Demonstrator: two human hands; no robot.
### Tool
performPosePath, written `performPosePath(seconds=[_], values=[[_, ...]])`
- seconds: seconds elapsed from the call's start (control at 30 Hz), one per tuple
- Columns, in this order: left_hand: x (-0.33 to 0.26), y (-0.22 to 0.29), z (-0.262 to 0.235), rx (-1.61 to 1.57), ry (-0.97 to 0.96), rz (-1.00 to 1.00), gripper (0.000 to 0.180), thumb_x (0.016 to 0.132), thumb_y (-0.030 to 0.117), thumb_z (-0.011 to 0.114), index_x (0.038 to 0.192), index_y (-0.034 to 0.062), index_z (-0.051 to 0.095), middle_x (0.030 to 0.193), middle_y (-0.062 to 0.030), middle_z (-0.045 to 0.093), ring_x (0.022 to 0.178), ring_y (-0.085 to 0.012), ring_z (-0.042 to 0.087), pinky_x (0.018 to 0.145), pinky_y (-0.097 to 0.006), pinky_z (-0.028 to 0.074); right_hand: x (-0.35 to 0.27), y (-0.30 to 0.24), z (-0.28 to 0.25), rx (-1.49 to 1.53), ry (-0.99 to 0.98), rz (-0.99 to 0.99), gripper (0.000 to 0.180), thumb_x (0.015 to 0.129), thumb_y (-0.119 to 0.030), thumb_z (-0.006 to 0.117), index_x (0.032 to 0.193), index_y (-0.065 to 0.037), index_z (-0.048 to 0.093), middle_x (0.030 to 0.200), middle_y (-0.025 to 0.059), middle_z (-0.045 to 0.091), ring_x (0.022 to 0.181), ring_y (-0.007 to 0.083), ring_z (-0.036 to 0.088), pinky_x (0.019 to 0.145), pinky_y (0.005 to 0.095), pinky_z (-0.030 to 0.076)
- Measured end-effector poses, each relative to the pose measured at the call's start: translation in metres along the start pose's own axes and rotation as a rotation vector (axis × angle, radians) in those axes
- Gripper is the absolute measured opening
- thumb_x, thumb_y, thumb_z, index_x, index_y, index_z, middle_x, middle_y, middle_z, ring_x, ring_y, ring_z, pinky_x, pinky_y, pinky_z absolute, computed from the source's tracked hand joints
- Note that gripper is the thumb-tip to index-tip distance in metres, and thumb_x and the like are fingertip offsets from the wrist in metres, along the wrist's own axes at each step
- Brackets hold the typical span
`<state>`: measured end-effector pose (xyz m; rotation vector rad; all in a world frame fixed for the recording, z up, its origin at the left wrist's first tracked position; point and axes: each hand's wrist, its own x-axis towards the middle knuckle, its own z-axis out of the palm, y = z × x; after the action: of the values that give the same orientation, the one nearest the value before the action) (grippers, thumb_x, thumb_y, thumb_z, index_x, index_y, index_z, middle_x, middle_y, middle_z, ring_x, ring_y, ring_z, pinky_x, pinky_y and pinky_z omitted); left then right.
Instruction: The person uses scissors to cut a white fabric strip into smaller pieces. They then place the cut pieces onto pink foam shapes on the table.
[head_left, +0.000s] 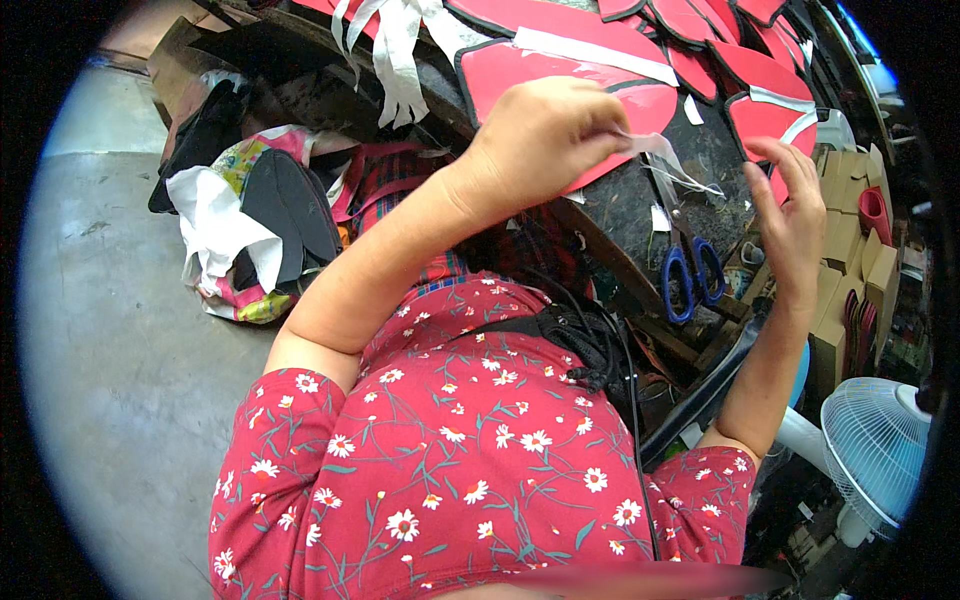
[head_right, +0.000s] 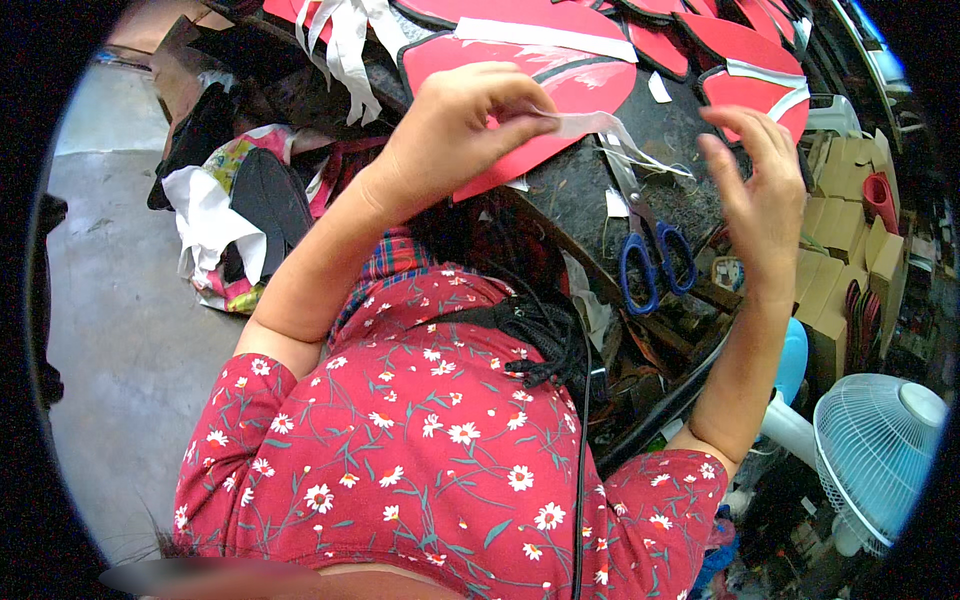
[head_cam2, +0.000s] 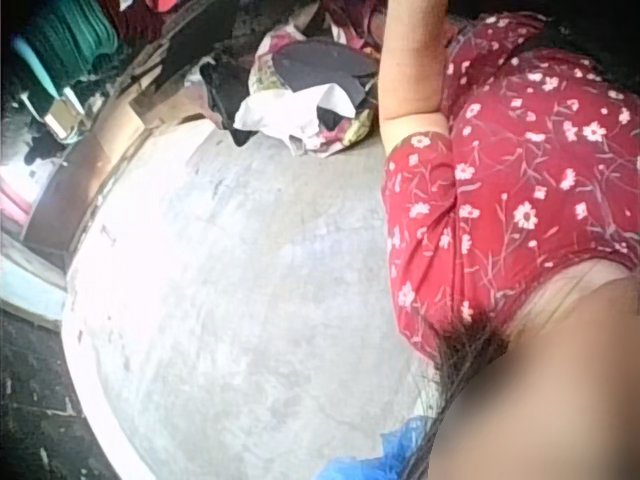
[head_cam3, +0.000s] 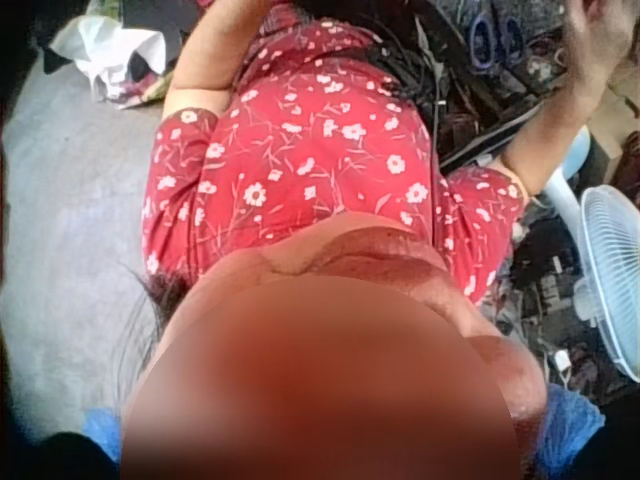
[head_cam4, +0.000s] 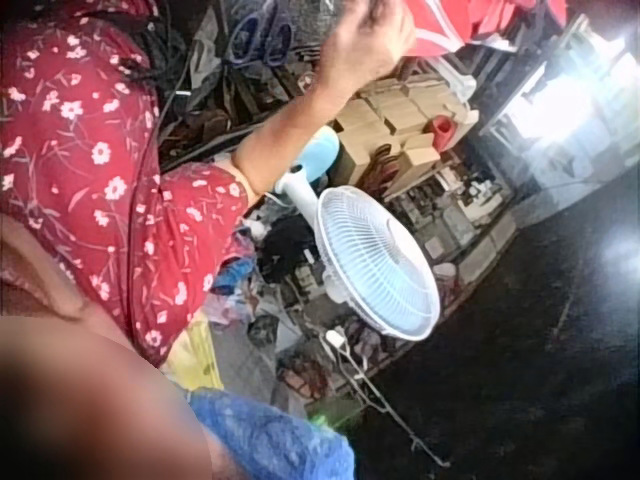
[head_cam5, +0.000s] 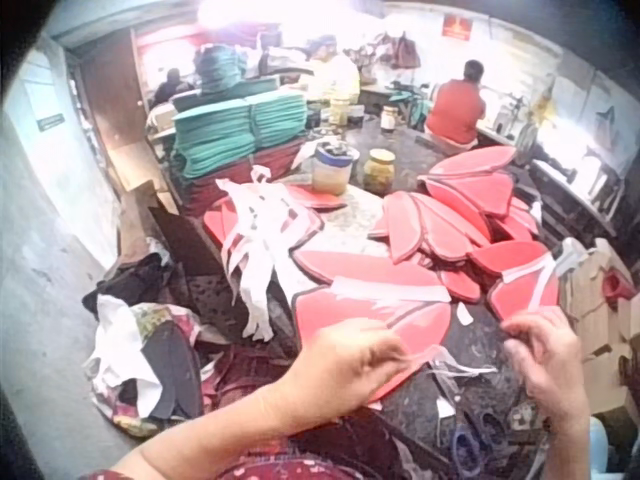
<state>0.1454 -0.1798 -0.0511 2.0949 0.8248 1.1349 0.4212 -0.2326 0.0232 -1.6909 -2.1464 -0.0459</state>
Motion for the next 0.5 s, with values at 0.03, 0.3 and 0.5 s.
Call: performPosePath(seconds=[0.03,0.3,0.5], values=[[-0.001,0.005,0.002,0.088,0.084,0.212,0.011,0.076,0.017,0.072,0.082,0.0104,0.065,0.077,-0.0054,0.062,0.076,-0.0235,0.062,0.067,-0.035,0.051,0.001,-0.012,0.006,0.13,-0.003,-0.109,0.036,0.08,-0.013,0.074,0.115,-0.008,0.068,0.119,0.0107,0.067,0.115,0.0272,0.06,0.1,0.0385,0.046],[-0.032,0.025,-0.007,0.376,0.246,0.709,0.021,0.065,0.008,0.074,0.084,0.0151,0.068,0.095,-0.0019,0.063,0.081,-0.0201,0.063,0.072,-0.032,0.056,0.009,-0.025,0.051,0.098,0.201,-0.351,0.021,0.076,-0.001,0.067,0.096,-0.004,0.072,0.088,0.0112,0.071,0.087,0.0285,0.069,0.077,0.0361,0.055],[-0.044,0.008,-0.008,0.448,0.253,0.727,0.023,0.064,0.009,0.076,0.086,0.0152,0.071,0.109,-0.0051,0.065,0.085,-0.0212,0.063,0.071,-0.033,0.056,-0.002,0.019,0.043,-0.034,0.164,-0.204,0.032,0.083,-0.004,0.069,0.114,-0.009,0.07,0.099,0.01,0.071,0.094,0.0275,0.067,0.08,0.037,0.054]])
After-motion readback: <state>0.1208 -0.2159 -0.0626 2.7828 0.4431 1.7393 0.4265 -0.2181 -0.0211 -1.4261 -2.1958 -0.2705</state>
